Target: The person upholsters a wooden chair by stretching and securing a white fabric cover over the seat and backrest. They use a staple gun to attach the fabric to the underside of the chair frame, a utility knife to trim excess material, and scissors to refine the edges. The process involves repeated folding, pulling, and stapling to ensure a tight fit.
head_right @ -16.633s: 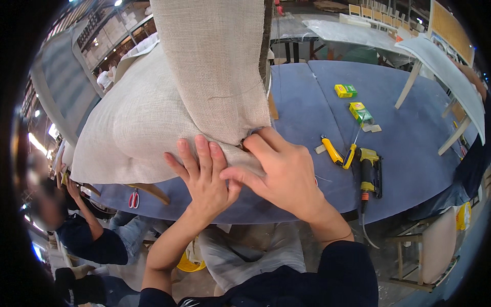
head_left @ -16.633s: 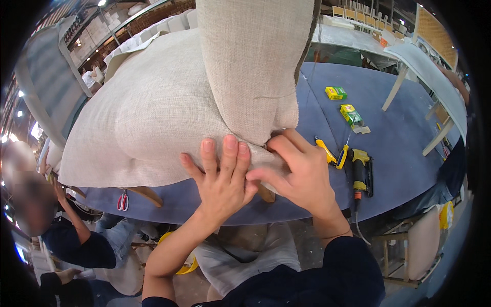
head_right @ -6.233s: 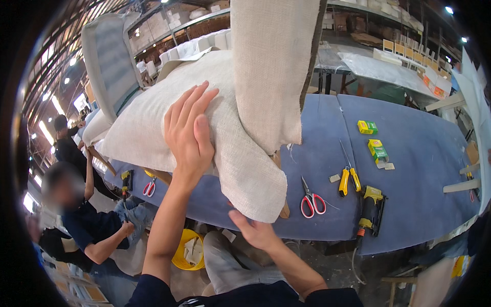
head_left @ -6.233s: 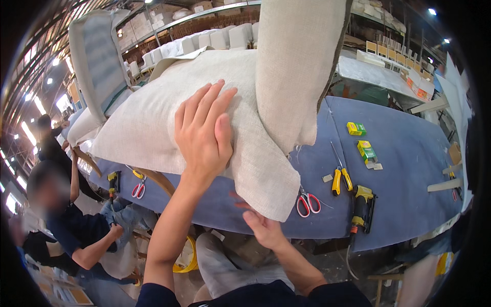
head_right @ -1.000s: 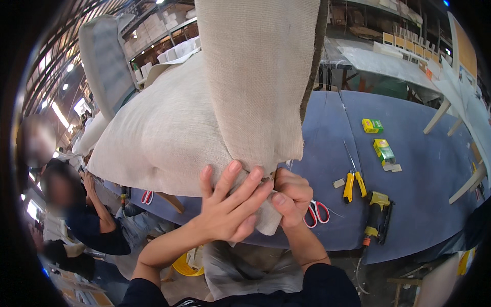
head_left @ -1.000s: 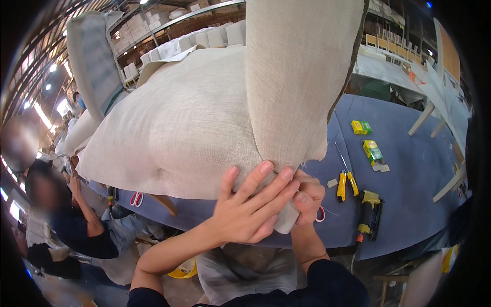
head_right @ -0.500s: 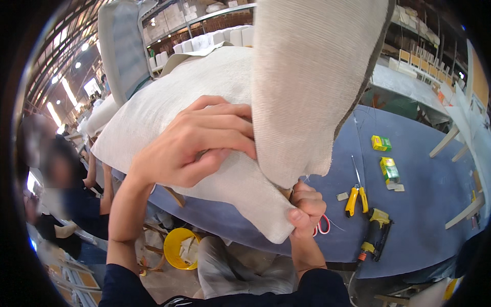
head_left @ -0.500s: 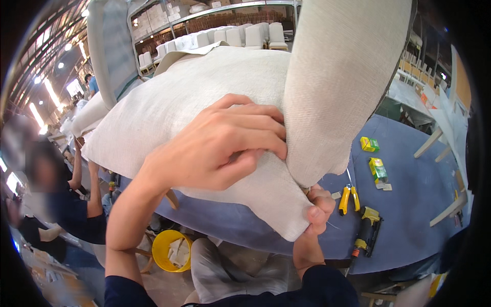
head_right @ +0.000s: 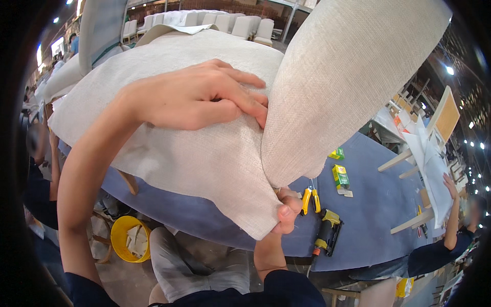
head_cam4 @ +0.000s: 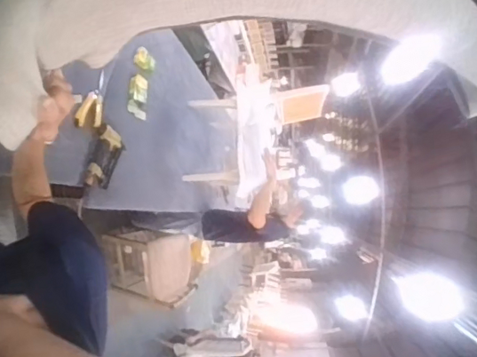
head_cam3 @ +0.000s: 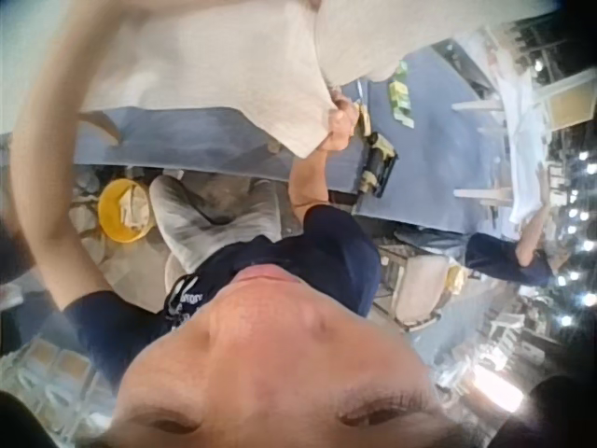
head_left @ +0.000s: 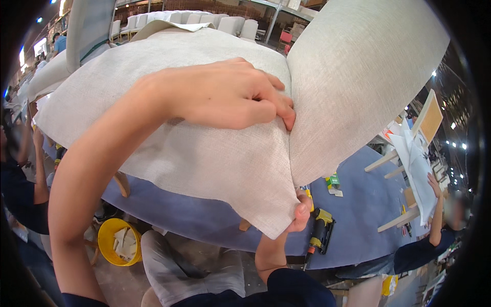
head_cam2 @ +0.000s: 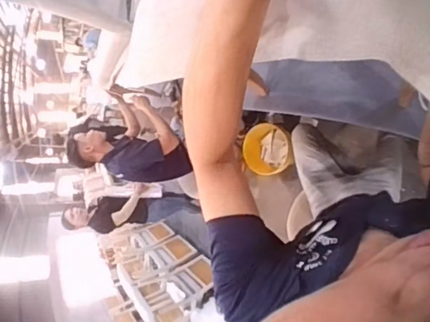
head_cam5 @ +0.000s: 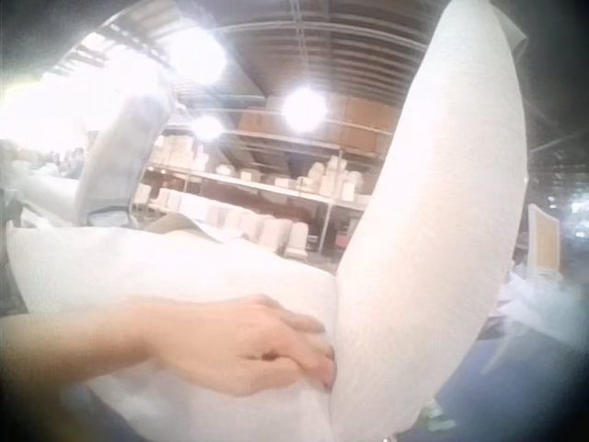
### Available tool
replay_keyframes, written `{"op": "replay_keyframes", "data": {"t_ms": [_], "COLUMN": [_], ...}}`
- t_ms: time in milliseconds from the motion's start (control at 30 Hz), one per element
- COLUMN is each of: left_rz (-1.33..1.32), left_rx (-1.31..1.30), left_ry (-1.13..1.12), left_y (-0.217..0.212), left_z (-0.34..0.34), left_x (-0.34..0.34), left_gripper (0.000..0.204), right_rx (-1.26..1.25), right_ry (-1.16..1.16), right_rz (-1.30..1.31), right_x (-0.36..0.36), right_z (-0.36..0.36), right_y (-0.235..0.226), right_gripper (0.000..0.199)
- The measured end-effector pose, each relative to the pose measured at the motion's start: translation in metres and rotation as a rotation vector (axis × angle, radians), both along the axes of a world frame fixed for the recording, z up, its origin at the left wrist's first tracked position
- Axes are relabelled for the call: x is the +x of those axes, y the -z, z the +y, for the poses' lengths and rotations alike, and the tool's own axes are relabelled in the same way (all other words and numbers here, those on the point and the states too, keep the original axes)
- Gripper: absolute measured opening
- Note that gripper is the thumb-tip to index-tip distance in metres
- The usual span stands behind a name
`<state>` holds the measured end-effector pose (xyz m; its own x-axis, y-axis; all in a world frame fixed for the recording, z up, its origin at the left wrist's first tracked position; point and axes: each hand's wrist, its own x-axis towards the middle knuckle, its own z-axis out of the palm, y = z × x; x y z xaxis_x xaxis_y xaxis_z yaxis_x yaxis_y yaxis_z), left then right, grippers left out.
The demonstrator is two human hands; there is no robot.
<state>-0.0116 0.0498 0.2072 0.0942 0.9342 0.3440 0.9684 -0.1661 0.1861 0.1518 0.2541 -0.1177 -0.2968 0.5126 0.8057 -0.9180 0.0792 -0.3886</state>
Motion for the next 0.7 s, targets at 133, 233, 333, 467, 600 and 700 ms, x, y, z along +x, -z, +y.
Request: {"op": "replay_keyframes", "data": {"t_ms": [133, 233, 333, 467, 600, 700], "left_rz": [0.206, 0.365, 0.453, 0.491, 0.611, 0.495], "left_rx": [0.230, 0.403, 0.402, 0.319, 0.358, 0.555], "left_ry": [-0.234, -0.358, -0.319, -0.359, -0.547, -0.667], "left_y": [0.011, 0.012, 0.018, 0.048, 0.070, 0.102], "left_z": [0.008, 0.002, -0.018, -0.031, -0.008, 0.014], "left_x": [-0.017, -0.020, -0.003, 0.046, 0.072, 0.087], "left_gripper": [0.045, 0.044, 0.045, 0.047, 0.059, 0.073], "right_rx": [-0.058, -0.114, 0.048, 0.041, -0.115, -0.014], "right_ry": [0.380, 0.466, 0.307, 0.176, 0.120, 0.038], "right_rz": [0.048, 0.012, 0.091, 0.024, 0.026, 0.077], "right_x": [-0.018, -0.016, -0.015, -0.010, -0.009, -0.010], "right_z": [-0.014, -0.020, -0.008, -0.018, -0.037, -0.036], "right_y": [0.005, -0.011, -0.014, -0.020, -0.023, -0.024], "right_gripper": [0.036, 0.037, 0.038, 0.041, 0.037, 0.030]}}
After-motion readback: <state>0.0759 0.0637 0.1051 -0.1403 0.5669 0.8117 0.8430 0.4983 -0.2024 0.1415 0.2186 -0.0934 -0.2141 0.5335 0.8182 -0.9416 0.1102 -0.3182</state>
